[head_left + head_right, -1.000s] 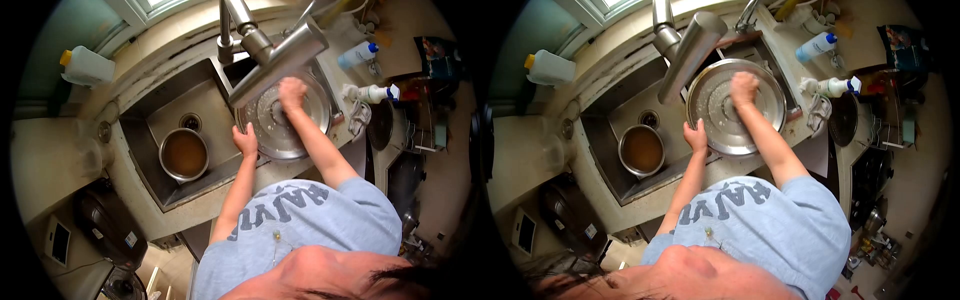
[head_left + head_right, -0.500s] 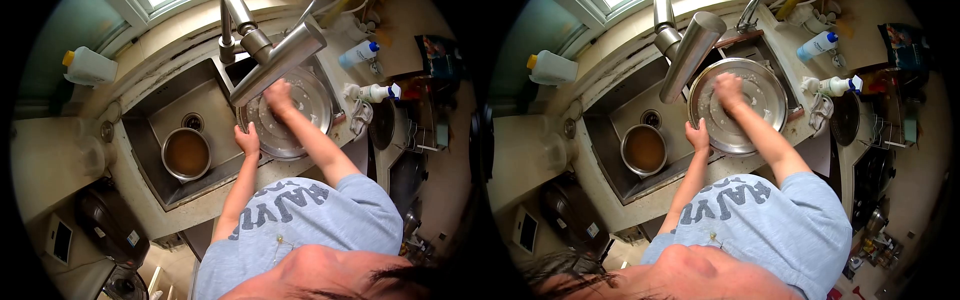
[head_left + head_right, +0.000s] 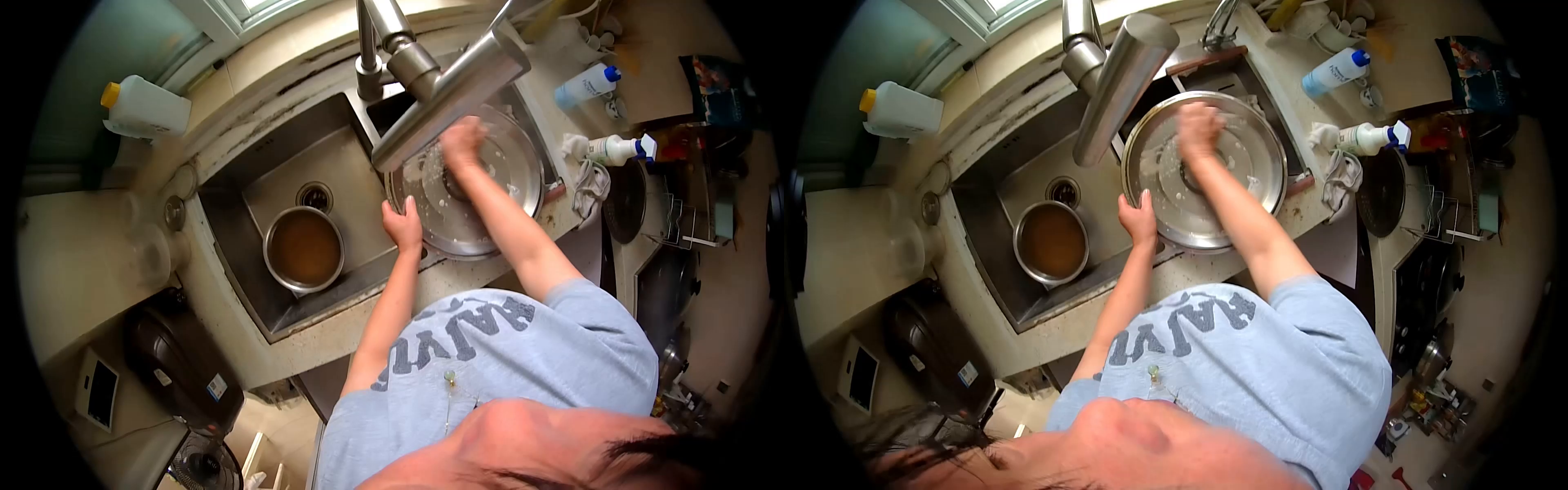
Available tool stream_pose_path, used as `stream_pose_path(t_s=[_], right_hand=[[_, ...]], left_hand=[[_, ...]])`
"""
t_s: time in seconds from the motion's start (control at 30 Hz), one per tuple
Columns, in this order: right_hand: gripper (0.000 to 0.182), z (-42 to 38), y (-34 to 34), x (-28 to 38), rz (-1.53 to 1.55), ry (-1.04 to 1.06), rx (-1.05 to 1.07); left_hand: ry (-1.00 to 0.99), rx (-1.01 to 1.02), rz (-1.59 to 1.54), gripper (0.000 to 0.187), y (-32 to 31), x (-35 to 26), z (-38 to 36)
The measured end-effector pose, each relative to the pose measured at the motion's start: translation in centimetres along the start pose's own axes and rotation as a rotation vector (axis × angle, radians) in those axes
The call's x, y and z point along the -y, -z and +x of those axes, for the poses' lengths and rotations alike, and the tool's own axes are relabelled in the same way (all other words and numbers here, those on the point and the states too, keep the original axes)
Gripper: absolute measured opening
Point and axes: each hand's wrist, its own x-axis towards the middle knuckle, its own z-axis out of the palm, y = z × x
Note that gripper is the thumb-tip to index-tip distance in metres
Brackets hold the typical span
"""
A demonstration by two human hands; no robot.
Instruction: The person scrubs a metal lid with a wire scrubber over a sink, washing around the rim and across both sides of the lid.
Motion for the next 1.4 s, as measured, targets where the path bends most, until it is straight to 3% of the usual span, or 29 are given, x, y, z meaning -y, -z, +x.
stream_pose_path(t_s=[0.07,0.13,0.23,0.27,0.37,0.43,0.5,0.57,0.6,0.67,0.73,0.83,0.9,0.97,1.03,1.1,1.17,1.27,1.33,1.4], right_hand=[[0.018,-3.6,-3.4,3.3,-0.217,0.449,-0.060],[0.022,-5.2,0.5,4.4,0.216,0.468,0.178],[0.020,-5.9,1.7,3.3,0.256,0.590,0.309],[0.018,-5.3,0.9,3.9,0.318,0.640,0.151],[0.014,-0.5,-2.3,3.0,-0.095,0.582,-0.066],[0.013,3.0,-3.9,-1.4,-0.107,0.260,-0.013],[0.011,4.0,1.3,-1.7,-0.202,0.124,-0.262],[0.011,3.6,0.0,-1.5,-0.253,0.116,-0.472],[0.011,3.1,-2.0,-0.8,0.005,0.015,-0.287],[0.012,1.0,-6.9,2.2,0.260,0.073,-0.064],[0.012,-2.7,-5.3,5.4,0.318,0.296,0.029],[0.011,-6.0,0.5,6.2,0.400,0.439,0.223],[0.011,-5.0,0.4,5.3,0.362,0.499,0.231],[0.012,-1.6,-1.4,4.7,0.198,0.590,0.075],[0.015,2.0,-3.9,0.6,-0.273,0.486,-0.012],[0.022,4.1,2.2,-1.5,-0.190,0.136,0.145],[0.030,2.6,2.3,-5.7,-0.223,0.269,-0.240],[0.034,2.2,0.8,-3.6,-0.181,0.136,-0.193],[0.028,2.0,-1.9,1.1,-0.086,0.158,-0.030],[0.025,-1.2,-4.3,4.6,-0.174,0.483,0.011]], left_hand=[[0.025,0.011,-0.021,0.030,0.1,-0.7,-0.1],[0.033,0.023,-0.062,0.030,0.1,-0.7,0.0],[-0.008,0.008,-0.046,0.029,0.2,-1.3,-0.1],[-0.022,0.004,-0.052,0.028,0.1,-1.1,-0.1],[0.014,0.025,-0.036,0.027,0.2,-1.0,-0.1],[0.059,0.039,-0.012,0.027,0.5,-1.2,-0.2],[0.070,0.024,-0.103,0.027,0.1,-1.2,-0.1],[0.060,0.026,-0.118,0.027,-0.1,-1.2,0.1],[0.046,0.035,-0.114,0.027,0.1,-1.1,0.1],[0.051,0.023,-0.078,0.027,0.2,-1.6,0.3],[0.066,0.027,-0.041,0.027,0.3,-1.4,-0.2],[0.056,-0.015,-0.021,0.031,0.1,-1.6,0.1],[0.011,-0.038,-0.024,0.033,-0.3,-0.8,0.1],[0.035,-0.048,-0.031,0.034,-0.1,-0.9,-0.4],[0.038,-0.074,-0.054,0.035,-0.5,-1.1,0.3],[0.065,-0.087,-0.047,0.035,-0.6,-0.3,0.1],[0.093,-0.070,-0.089,0.034,-0.8,-0.3,0.4],[0.057,-0.053,-0.113,0.031,-0.2,-0.6,0.2],[0.060,-0.006,-0.102,0.028,0.0,-1.4,0.3],[0.043,-0.025,-0.103,0.027,-0.4,-0.9,0.4]])
